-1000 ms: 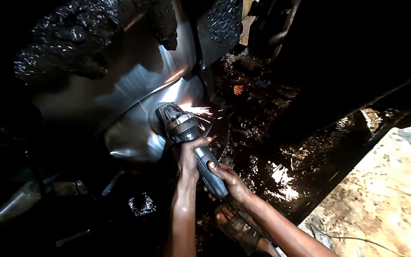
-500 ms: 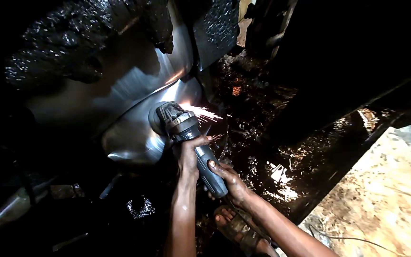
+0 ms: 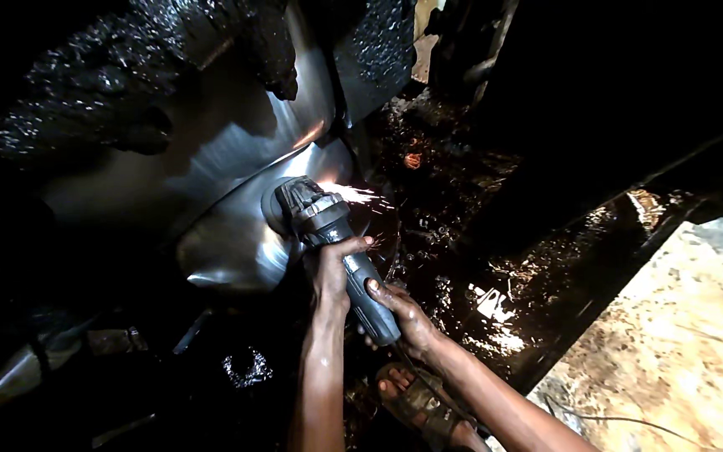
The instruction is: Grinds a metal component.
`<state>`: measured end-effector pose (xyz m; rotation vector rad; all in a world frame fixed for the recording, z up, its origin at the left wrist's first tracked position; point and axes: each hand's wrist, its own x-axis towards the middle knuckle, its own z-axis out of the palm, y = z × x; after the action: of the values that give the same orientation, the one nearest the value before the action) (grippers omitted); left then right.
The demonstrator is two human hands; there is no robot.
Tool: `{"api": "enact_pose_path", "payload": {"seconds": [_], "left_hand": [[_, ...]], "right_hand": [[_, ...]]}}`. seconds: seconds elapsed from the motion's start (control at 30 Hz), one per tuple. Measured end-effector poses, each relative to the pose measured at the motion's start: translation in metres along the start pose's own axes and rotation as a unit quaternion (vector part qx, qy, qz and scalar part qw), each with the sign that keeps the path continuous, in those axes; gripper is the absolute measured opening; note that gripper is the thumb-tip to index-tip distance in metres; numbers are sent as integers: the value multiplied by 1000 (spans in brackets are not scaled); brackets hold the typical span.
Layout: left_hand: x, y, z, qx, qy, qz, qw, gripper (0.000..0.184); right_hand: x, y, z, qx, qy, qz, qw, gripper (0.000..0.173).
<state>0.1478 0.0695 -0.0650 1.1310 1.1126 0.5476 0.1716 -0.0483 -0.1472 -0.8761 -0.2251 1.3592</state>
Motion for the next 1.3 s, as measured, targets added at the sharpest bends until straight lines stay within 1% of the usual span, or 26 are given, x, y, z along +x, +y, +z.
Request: {"api": "enact_pose_path", "payload": {"seconds": [0.13,0.2,0.33,0.5,0.63,0.73,0.83,0.9,0.97,1.03,1.13,1.3], "left_hand": [[2,1,2,-2,-7,2,1000,26],[3,1,3,1,-2,11,1000,28],[3,3,5,7,-8,6,1000,24],[7,3,7,5,-8,7,1000,30],[8,5,11,12,-8,7,1000,27],[9,5,12,18,-4,7,1000,36],[12,4,14,24,4,16,1000,44],[13,4,15,30,5,19,999,45],[12,4,17,30,-8,21,999,40],[14,4,18,35,-10,20,999,40],[18,2,19,43,3,16,999,50],[22,1,22,41,3,18,999,58]], "right_hand": [[2,-2,-1,4,1,-1,1000,53],[2,-4,0,1,3,-2,1000,51],[4,-4,-2,13,1,3,1000,50],[4,-6,-3,3,3,-12,1000,50],[5,-8,-4,6,1,-16,1000,51],[6,-11,-4,11,-2,-15,1000,47],[6,-9,-7,4,-3,-19,1000,51],[6,-9,-9,7,-5,-19,1000,53],[6,-10,-9,9,2,-16,1000,53],[6,-12,-9,13,9,-12,1000,53],[6,-13,-10,16,13,-13,1000,52],[5,-16,-12,16,13,-8,1000,53]]}}
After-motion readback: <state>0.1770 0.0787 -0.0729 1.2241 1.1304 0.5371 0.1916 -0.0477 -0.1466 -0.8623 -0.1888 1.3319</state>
